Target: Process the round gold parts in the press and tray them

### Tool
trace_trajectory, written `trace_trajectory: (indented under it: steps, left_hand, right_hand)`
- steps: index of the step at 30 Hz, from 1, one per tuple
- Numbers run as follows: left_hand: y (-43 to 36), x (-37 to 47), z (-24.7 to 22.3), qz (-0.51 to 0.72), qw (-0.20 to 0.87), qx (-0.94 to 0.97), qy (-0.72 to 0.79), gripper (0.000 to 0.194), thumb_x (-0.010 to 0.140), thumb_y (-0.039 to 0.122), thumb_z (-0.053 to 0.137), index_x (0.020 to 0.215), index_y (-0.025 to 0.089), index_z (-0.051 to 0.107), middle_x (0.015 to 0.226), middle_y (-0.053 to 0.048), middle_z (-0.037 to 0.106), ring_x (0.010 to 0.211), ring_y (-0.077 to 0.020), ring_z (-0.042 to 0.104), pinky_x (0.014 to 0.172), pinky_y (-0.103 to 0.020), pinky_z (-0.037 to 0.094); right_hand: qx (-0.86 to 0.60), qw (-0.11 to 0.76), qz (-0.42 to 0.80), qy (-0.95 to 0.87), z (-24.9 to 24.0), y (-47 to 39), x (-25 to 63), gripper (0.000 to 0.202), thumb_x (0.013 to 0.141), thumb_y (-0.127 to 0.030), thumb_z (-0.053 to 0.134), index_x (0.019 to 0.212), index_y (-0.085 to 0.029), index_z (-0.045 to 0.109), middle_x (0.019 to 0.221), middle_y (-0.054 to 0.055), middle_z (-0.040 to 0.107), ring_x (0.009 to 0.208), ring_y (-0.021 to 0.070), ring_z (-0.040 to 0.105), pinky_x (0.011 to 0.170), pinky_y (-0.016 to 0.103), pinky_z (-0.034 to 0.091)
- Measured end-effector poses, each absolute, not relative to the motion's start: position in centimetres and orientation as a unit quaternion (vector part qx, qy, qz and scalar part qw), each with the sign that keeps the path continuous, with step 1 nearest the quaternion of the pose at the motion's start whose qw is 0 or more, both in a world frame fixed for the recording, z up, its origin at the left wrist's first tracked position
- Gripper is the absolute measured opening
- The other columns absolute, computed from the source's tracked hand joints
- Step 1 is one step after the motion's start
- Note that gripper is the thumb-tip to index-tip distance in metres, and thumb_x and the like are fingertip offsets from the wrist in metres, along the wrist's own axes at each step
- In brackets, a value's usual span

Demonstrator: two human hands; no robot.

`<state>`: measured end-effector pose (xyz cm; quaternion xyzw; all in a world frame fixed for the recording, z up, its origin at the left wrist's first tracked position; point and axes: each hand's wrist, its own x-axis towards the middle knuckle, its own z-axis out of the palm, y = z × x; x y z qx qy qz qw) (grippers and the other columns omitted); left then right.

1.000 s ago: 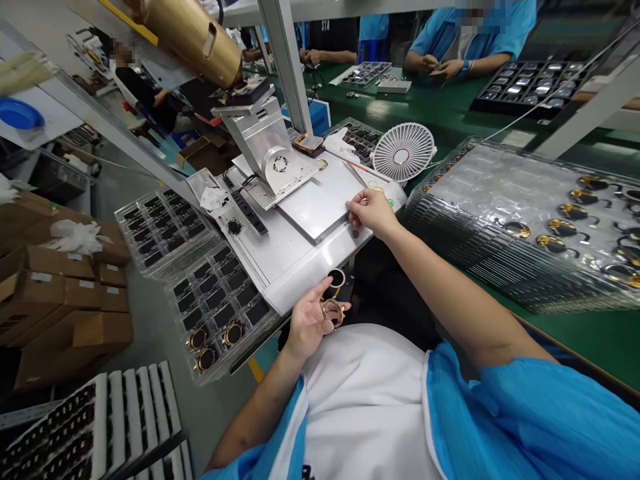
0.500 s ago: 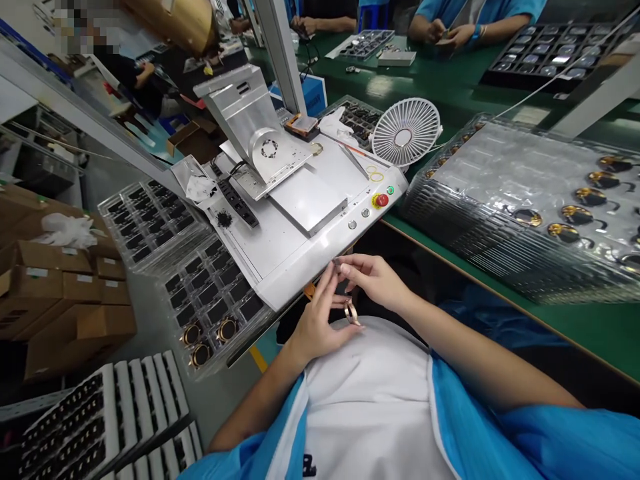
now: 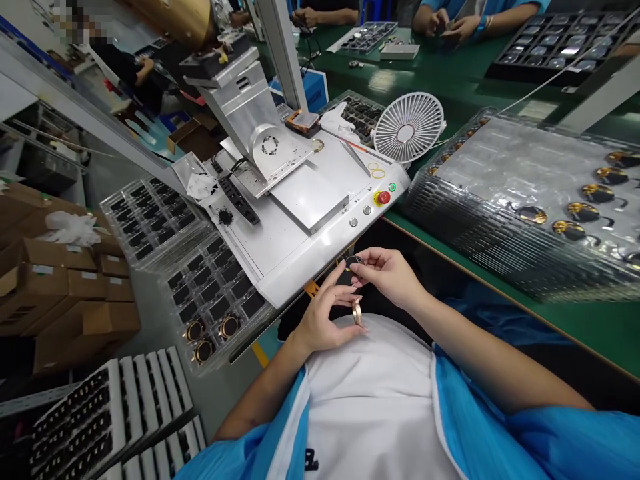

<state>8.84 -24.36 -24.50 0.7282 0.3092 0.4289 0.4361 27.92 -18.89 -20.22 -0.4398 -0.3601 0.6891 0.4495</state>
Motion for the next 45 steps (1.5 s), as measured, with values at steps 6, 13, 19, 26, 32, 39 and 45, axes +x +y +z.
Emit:
trace_trajectory:
  steps: [6,13,19,26,32,39,45]
  left_hand:
    - [-23.9,8.2,-24.1,0.333,0.317,0.823,0.333,0.067,0.083,0.026,0.084,0.141,0.022,0.051,0.168,-0.026,0.037,0.120,-0.0322,0.074,0.099,-0.045,0.065]
    - [-23.9,7.9,-24.4,0.496,0.477,0.662,0.297,0.073,0.073,0.018,0.093,0.137,0.025,0.059,0.161,-0.022,0.049,0.115,-0.0286,0.077,0.096,-0.040,0.066]
    - [-23.1,7.9,-24.6,0.611,0.552,0.479,0.303,0.048,0.075,0.030,0.094,0.117,0.023,0.071,0.122,-0.011,0.079,0.112,-0.0229,0.077,0.100,-0.035,0.062]
    - [-23.2,8.6,-25.4,0.613,0.562,0.478,0.285,0.058,0.070,0.027,0.097,0.123,0.029,0.074,0.125,-0.007,0.080,0.109,-0.0217,0.079,0.090,-0.030,0.065]
    - [-23.5,8.2,-26.6,0.619,0.531,0.478,0.326,0.064,0.059,0.033,0.102,0.118,0.030,0.078,0.119,-0.007,0.082,0.106,-0.0242,0.080,0.093,-0.034,0.066]
    - [-23.6,8.4,-26.3,0.635,0.519,0.479,0.312,0.060,0.062,0.027,0.101,0.118,0.036,0.079,0.119,-0.002,0.082,0.105,-0.0225,0.080,0.093,-0.034,0.067]
    - [-23.6,8.4,-26.3,0.627,0.510,0.477,0.346,0.061,0.058,0.035,0.102,0.115,0.036,0.080,0.115,-0.002,0.082,0.102,-0.0229,0.081,0.090,-0.035,0.068]
  right_hand:
    - [-0.410,0.415,0.718,-0.379,-20.5,-18.7,28.4,0.050,0.054,-0.048,0.101,0.077,-0.014,0.072,0.067,0.005,0.074,0.064,0.0172,0.074,0.065,0.028,0.065]
    - [-0.409,0.423,0.723,-0.360,-20.3,-18.9,28.2,0.049,0.056,-0.047,0.100,0.074,-0.014,0.068,0.062,0.002,0.069,0.055,0.0130,0.067,0.056,0.023,0.058]
    - [-0.397,0.357,0.763,-0.363,-19.4,-19.2,27.7,0.045,0.057,-0.043,0.099,0.070,-0.014,0.067,0.068,0.001,0.069,0.059,0.0097,0.063,0.057,0.021,0.054]
    - [-0.403,0.361,0.774,-0.330,-18.6,-20.8,25.6,0.046,0.052,-0.028,0.096,0.069,-0.017,0.054,0.065,-0.002,0.066,0.058,0.0103,0.061,0.059,0.023,0.051]
    - [-0.427,0.404,0.710,-0.389,-18.0,-21.4,24.6,0.035,0.058,-0.018,0.081,0.072,-0.020,0.048,0.060,-0.006,0.056,0.054,0.0074,0.050,0.051,0.019,0.039]
    - [-0.427,0.405,0.682,-0.434,-17.8,-21.6,24.3,0.028,0.062,-0.017,0.071,0.074,-0.021,0.046,0.059,-0.007,0.057,0.052,0.0083,0.052,0.047,0.020,0.038]
    - [-0.426,0.403,0.684,-0.434,-17.9,-21.5,24.3,0.029,0.062,-0.016,0.070,0.075,-0.022,0.045,0.059,-0.007,0.057,0.051,0.0085,0.053,0.047,0.019,0.039]
